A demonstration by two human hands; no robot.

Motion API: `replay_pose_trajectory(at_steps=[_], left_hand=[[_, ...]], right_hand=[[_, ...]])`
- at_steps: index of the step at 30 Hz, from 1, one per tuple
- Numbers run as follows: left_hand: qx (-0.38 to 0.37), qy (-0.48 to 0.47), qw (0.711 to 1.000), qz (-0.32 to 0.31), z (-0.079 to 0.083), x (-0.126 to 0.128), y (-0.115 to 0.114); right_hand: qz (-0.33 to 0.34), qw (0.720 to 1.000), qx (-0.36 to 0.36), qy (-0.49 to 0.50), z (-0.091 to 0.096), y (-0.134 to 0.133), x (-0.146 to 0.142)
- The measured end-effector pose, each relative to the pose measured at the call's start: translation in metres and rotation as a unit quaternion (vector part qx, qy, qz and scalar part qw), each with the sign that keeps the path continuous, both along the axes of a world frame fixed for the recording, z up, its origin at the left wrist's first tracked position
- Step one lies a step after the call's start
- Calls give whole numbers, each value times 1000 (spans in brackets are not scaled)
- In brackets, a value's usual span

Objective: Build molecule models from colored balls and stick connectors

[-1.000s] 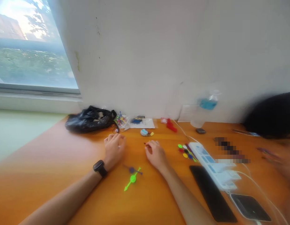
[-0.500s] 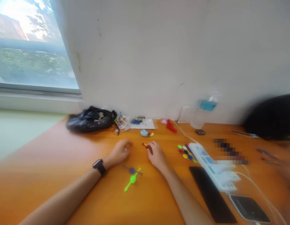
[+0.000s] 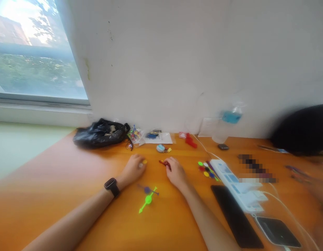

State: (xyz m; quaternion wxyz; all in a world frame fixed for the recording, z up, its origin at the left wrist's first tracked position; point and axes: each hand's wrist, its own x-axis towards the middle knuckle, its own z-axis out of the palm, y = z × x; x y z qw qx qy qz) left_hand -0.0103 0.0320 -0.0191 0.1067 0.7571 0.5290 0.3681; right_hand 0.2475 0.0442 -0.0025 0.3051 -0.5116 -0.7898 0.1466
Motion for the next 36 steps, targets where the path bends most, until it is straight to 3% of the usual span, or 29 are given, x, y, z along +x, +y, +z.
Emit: replay_pose_trajectory(at_steps=[8,22,30,36], left_hand=[[-20,24,999,-43,-6,-2,3],[-36,25,998,-50,-4,-1,2],[-35,70,996,47,-1,-2,1],[-15,67,996,49,-7,-1,4]], right_hand=[[-40,999,-22,26,4,-3,-3],[-50,999,-17,-4,2,2,4],[-86,996,-7,-39,3,1,7],[-106,989,14,-103,6,-3,5]])
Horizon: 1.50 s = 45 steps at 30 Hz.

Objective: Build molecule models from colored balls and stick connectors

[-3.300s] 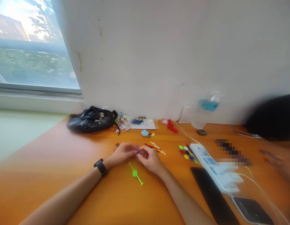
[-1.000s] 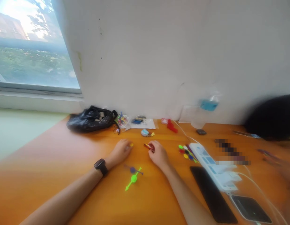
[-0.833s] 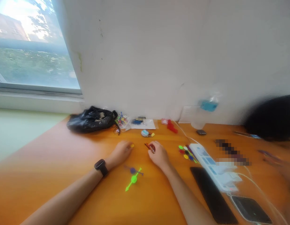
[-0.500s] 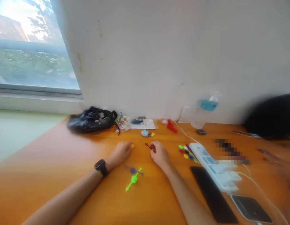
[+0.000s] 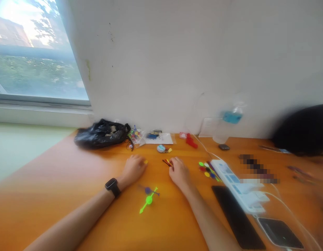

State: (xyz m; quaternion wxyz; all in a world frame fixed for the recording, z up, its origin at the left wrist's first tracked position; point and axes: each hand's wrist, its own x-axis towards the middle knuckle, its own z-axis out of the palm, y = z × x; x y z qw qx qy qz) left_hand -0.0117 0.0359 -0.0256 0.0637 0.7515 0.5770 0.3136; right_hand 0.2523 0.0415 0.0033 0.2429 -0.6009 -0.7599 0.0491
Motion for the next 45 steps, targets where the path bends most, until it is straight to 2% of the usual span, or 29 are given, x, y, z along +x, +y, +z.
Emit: replay_pose_trajectory(at_steps=[7,18,23,28,35,45], left_hand=[[-4,7,1000,-2,-3,0,2],[-1,5,1000,-5,-5,-1,3],[1,-6,999,-41,0,-1,0],[12,-8,993,-115,4,1,-5],[20,-30,993,-116,-1,2,-2],[-5,-28,988,-153,0,-2,2]], right_hand=[[9,1000,12,-15,3,-2,-1],[14,998,56,-12,-3,1,0],[6,995,73,73,1,0,-2],[93,980,67,163,2,-4,-9],[179,981,2,73,4,-17,-21],[154,987,-17,44,2,-14,-16]])
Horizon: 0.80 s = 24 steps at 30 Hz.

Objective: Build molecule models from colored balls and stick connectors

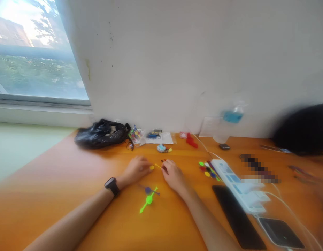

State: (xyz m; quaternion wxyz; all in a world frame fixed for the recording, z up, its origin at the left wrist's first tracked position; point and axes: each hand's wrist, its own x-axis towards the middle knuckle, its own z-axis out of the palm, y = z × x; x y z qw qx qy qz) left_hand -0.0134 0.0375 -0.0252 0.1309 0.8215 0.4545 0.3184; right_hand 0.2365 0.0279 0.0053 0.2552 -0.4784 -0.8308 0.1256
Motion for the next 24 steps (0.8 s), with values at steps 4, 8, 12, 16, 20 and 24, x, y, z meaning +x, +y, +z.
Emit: replay_pose_trajectory(at_steps=[4,8,12,16,20,24], left_hand=[[-10,6,1000,-7,2,0,-1],[-7,5,1000,-4,4,1,-3],[-9,5,1000,-2,7,1,-5],[-12,9,1000,-9,11,1,-6],[-2,28,998,-52,16,1,-9],[0,29,997,-73,21,1,-13]], right_hand=[[2,1000,0,4,2,-1,-2],[4,1000,3,9,3,-4,-6],[-23,999,-28,30,4,-6,-9],[-30,997,-47,60,3,-8,-11],[-29,998,-38,51,2,-10,-14],[-29,997,-42,54,0,-10,-14]])
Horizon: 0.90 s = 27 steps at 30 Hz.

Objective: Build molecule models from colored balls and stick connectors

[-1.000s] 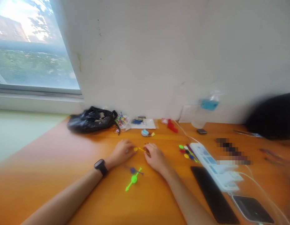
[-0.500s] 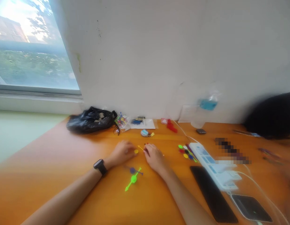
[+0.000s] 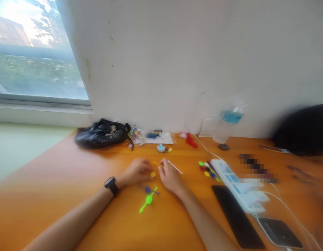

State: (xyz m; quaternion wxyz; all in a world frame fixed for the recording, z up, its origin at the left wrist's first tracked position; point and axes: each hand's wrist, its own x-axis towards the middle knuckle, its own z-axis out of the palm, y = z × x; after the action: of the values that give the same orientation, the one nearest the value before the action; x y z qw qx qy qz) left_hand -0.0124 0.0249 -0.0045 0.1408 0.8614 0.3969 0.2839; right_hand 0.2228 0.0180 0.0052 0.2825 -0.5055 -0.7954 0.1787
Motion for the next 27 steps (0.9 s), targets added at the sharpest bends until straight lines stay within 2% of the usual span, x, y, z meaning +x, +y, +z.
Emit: replay_pose_trajectory(at_steps=[4,8,10,14,17,21,27], left_hand=[[-28,-17,999,-5,2,-1,-1],[-29,-27,999,27,-3,-1,3],[-17,-25,997,67,-6,-1,6],[-7,-1,982,189,-8,-4,7],[6,17,971,240,-6,-4,2],[34,49,970,236,-2,0,-4],[46,61,981,179,-3,-2,-3]], right_hand=[[28,996,-3,80,-2,2,0],[62,987,-29,142,-1,3,-4],[64,985,-42,152,0,2,-6],[70,981,-77,166,-1,1,-7],[78,979,-92,166,-3,0,-7],[93,979,-105,147,-6,-2,-7],[113,972,-114,174,-10,-3,-10]])
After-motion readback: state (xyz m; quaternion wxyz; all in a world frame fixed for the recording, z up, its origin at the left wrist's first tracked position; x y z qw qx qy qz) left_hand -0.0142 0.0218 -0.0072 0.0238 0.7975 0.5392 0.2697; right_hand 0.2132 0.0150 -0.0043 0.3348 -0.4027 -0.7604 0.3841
